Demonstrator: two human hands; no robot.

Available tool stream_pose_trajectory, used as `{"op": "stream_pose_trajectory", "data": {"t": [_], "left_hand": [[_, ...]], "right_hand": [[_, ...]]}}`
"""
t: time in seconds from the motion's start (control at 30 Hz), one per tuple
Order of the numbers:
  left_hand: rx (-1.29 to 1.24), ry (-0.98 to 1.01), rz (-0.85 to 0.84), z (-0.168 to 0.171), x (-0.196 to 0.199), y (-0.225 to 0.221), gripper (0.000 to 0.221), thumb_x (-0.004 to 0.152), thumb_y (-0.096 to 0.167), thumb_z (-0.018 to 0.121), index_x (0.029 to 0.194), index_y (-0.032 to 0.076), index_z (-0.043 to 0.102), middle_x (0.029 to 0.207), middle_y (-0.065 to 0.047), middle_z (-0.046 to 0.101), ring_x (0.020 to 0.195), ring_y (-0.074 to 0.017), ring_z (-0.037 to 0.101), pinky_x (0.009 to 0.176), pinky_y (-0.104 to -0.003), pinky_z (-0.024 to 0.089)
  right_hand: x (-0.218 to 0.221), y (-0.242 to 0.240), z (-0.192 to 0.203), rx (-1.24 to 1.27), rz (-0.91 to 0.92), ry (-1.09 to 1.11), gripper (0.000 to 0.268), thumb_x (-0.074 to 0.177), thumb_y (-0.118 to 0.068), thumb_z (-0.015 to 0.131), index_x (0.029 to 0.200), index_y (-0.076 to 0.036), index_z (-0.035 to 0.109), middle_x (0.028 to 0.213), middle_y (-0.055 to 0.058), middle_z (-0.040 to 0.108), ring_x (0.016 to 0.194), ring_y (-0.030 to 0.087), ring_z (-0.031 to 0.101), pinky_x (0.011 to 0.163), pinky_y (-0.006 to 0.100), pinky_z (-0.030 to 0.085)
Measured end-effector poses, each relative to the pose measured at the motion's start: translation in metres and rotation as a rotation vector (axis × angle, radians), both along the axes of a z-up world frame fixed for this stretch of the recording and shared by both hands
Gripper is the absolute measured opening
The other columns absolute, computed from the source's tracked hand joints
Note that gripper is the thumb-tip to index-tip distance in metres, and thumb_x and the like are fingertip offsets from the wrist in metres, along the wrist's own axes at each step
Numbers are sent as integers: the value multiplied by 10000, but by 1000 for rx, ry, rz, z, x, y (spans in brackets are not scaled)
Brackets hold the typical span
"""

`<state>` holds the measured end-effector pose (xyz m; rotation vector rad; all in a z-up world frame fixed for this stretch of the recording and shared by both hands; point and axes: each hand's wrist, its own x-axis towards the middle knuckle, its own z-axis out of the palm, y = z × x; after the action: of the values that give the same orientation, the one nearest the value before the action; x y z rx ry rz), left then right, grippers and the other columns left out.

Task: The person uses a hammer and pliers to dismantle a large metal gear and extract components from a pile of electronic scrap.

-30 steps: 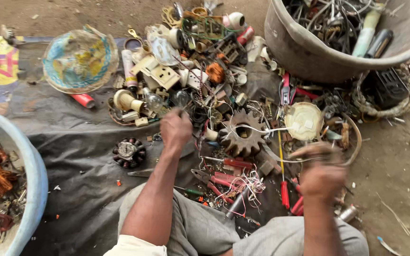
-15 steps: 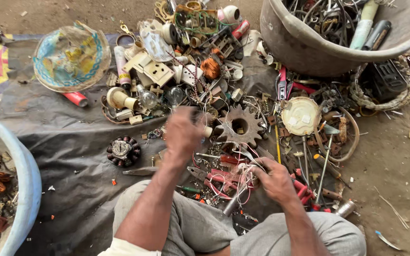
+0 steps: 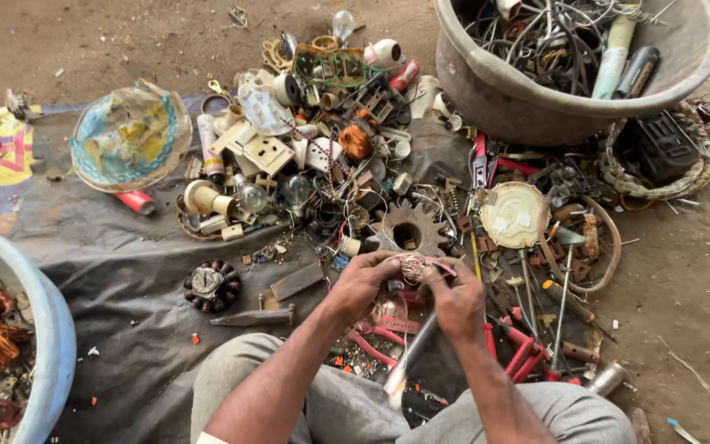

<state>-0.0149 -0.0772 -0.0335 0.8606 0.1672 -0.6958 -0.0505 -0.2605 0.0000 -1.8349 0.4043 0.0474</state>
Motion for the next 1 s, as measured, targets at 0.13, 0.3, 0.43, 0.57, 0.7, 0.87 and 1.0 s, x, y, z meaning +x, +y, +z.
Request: {"op": "stream_pose_trajectory", "data": {"t": [0.13,0.3,0.43,0.57,0.7,0.87,1.0], "left_hand": [[-345,174,211,-12,0,-17,266,1064,196,548,1185,-28,626,915,-102,713,744,-168,700,679,-325,616],[-74,85,205,-23,2,-20,168,998,103,621,1157,48,627,874,-85,687,689,-161,662,576,-302,568],[-209,191,433,-22,15,-13,168,950,49,604,1116,50,576,860,-89,670,689,-188,685,602,-352,619],[-374,278,495,-7,19,-7,163,948,18,572,1106,60,565,821,-96,660,677,-184,680,586,-337,613],[-294,293,527,-4,21,-1,137,961,16,549,1092,47,572,807,-85,645,651,-176,657,557,-335,604],[0,118,635,-39,30,3,154,980,-2,524,1127,31,552,892,-104,631,670,-166,624,536,-301,546],[299,46,363,-51,24,-11,182,1001,50,517,1168,22,583,954,-94,677,732,-139,658,592,-286,581]], "right_hand": [[-11,18,-11,-232,108,-164,170,932,-107,719,1091,-49,734,910,63,768,776,134,683,731,297,559],[-17,32,-13,-161,181,-59,117,944,-98,682,1051,-63,715,990,98,701,713,186,684,601,340,579],[-11,36,4,38,263,-326,400,828,-22,674,1221,-89,644,1252,106,611,1065,162,637,895,286,555],[-5,31,1,334,341,-105,590,799,-2,680,1349,-120,503,1167,97,616,1056,147,642,948,282,559],[-13,37,-28,303,435,254,283,974,-75,666,1243,12,687,914,86,636,817,150,563,760,309,510],[0,19,-30,408,176,305,233,980,-88,580,1173,4,674,920,145,760,801,224,708,724,376,571],[4,9,-36,907,32,98,221,1013,-75,520,1173,21,639,1056,152,724,923,254,718,860,425,631]]}}
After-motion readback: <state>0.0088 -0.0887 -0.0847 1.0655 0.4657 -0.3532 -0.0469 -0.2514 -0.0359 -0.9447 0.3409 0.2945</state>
